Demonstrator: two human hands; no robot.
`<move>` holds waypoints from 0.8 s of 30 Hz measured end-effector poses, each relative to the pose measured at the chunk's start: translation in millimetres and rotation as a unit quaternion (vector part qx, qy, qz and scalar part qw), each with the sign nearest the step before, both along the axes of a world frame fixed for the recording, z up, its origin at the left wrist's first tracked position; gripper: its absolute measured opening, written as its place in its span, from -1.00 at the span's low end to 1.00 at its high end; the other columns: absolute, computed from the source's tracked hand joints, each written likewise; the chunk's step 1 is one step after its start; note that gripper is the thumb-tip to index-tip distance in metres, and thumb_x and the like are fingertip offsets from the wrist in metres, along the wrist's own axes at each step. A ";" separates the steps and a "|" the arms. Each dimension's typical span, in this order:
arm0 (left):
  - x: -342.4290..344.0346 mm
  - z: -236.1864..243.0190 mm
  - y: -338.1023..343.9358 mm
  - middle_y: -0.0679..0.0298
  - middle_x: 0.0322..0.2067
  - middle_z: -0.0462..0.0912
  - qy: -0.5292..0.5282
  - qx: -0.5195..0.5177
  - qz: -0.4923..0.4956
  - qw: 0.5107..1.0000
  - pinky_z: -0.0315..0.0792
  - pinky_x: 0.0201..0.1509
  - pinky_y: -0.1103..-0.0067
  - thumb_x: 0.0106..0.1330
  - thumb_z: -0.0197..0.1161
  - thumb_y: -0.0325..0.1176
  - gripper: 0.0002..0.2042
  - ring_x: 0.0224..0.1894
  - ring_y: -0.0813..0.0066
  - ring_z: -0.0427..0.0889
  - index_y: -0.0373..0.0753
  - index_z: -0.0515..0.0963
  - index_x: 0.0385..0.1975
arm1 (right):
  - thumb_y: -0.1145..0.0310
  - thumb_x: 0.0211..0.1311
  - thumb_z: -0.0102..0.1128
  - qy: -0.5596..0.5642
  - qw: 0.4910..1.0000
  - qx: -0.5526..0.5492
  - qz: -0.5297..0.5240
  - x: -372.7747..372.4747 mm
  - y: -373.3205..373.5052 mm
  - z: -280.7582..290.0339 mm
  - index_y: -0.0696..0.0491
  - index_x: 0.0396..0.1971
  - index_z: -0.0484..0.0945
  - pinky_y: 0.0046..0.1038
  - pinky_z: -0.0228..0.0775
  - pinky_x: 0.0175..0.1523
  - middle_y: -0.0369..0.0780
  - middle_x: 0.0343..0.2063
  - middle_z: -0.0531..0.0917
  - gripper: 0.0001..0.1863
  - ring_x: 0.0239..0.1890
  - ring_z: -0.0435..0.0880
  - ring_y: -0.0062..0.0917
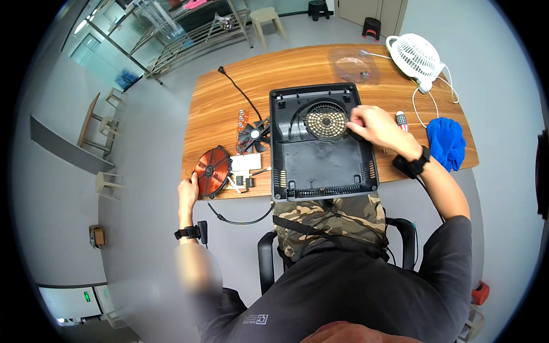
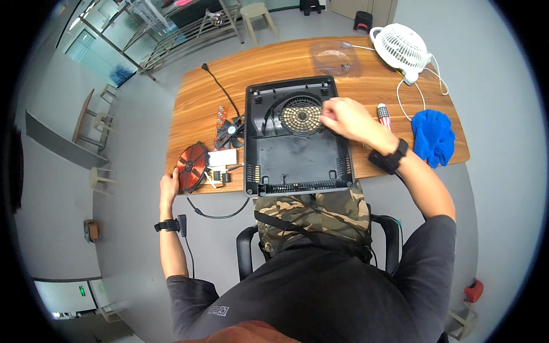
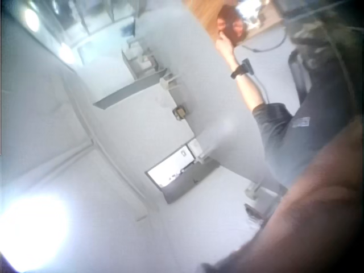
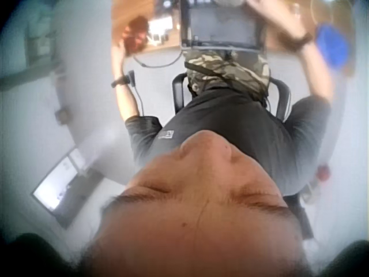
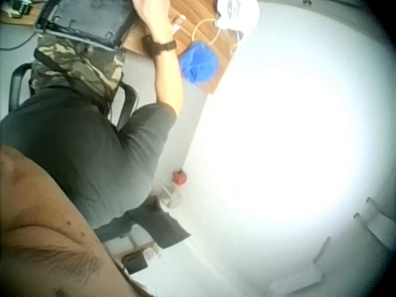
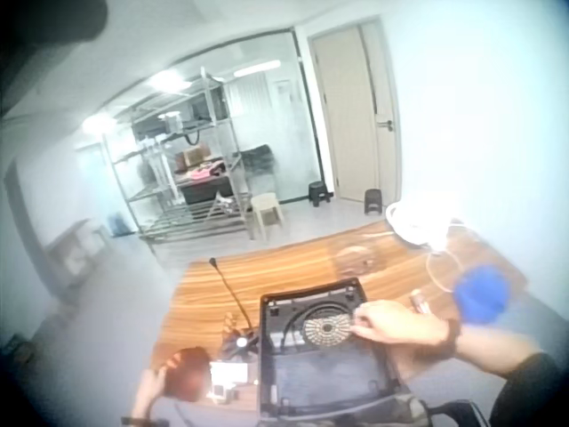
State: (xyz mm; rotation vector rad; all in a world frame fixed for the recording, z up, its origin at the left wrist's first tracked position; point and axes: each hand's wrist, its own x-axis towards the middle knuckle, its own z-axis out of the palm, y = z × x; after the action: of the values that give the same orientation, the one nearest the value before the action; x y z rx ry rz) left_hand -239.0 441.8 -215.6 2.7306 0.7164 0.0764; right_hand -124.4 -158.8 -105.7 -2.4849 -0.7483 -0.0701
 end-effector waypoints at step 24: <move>34.0 79.5 -146.0 -0.08 -0.27 0.71 -0.192 0.036 -0.107 0.975 0.53 -0.06 0.21 0.44 0.25 -0.16 -0.66 -0.20 -0.07 0.69 -0.39 0.60 -0.32 | -0.05 0.26 0.39 -0.092 0.871 -0.124 -0.467 -53.5 -265.4 -51.9 0.05 0.21 0.46 -0.05 0.62 0.01 0.00 0.08 0.48 -0.33 0.03 0.67 -0.04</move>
State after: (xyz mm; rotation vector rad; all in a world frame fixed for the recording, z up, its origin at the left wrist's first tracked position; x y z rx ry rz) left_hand -205.0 295.7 -136.1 2.7216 0.3154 0.5728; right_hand -177.9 -424.1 -157.7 -2.8772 0.4798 -0.5950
